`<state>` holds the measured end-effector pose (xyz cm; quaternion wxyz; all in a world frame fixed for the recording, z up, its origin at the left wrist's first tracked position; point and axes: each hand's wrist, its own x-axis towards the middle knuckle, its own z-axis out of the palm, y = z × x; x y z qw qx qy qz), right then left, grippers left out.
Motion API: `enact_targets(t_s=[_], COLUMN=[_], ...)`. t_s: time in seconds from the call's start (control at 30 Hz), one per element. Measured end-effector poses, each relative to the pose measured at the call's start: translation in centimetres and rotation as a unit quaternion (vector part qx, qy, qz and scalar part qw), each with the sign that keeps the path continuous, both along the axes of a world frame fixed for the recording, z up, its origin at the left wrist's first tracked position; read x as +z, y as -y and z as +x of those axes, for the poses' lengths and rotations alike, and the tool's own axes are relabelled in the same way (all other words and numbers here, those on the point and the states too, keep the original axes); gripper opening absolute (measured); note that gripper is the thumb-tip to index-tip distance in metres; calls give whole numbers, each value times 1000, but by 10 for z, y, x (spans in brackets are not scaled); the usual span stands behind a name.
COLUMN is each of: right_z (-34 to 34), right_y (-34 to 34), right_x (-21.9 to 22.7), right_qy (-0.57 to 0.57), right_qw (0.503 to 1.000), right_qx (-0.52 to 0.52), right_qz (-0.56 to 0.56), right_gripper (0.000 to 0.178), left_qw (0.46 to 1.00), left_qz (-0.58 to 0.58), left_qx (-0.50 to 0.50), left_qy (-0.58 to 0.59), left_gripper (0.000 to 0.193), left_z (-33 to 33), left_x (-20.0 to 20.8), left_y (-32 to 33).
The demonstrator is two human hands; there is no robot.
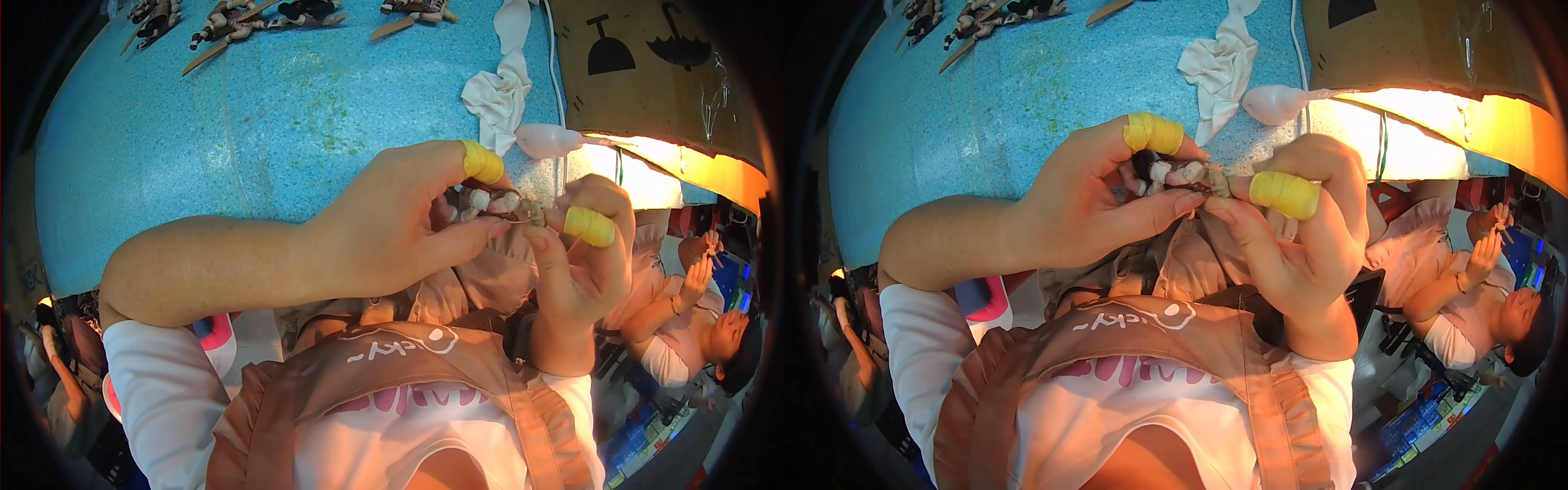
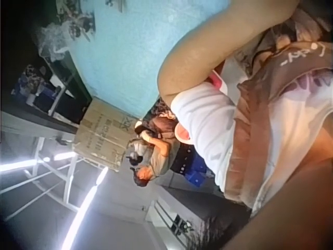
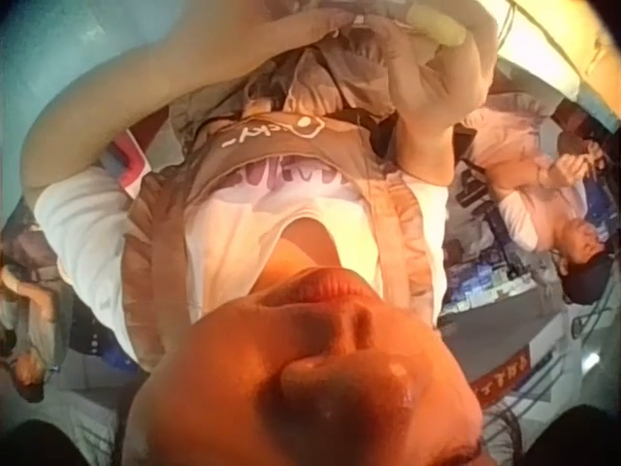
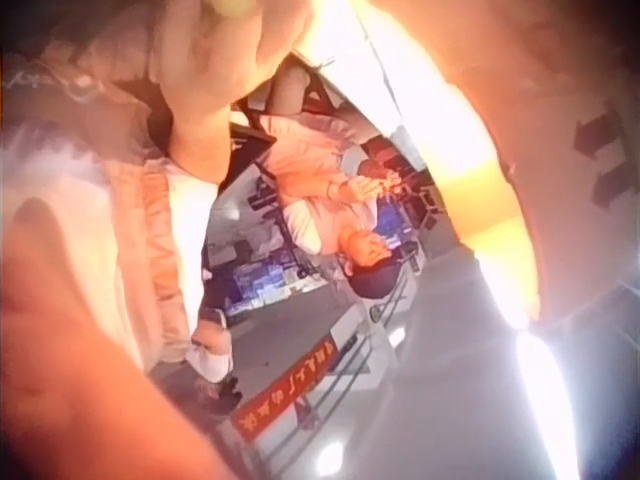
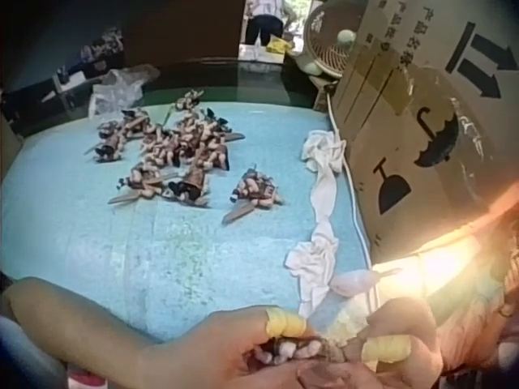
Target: The person assembles figurines by applying liquid with a squeeze bottle, attaching parts together by hand, wiping them with a cloth, and placing them on the table.
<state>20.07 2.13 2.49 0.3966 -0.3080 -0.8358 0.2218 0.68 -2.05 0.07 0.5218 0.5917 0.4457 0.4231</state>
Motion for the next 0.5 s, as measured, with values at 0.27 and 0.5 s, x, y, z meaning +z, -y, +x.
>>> enact_targets(t_s=[0.27, 0.5], right_z=[1, -1], right_y=[3, 11], right_x=[-2, -5], right_qy=[46, 97], right_qw=[999, 988], right_qx=[1, -34], right_qz=[30, 113], right_gripper=[25, 17], left_qw=[999, 1000], left_qz=[24, 3], left_qx=[13, -23], left_qy=[-39, -10], left_gripper=[32, 35], left_z=[0, -2], left_x=[1, 0], left_y=[4, 0])
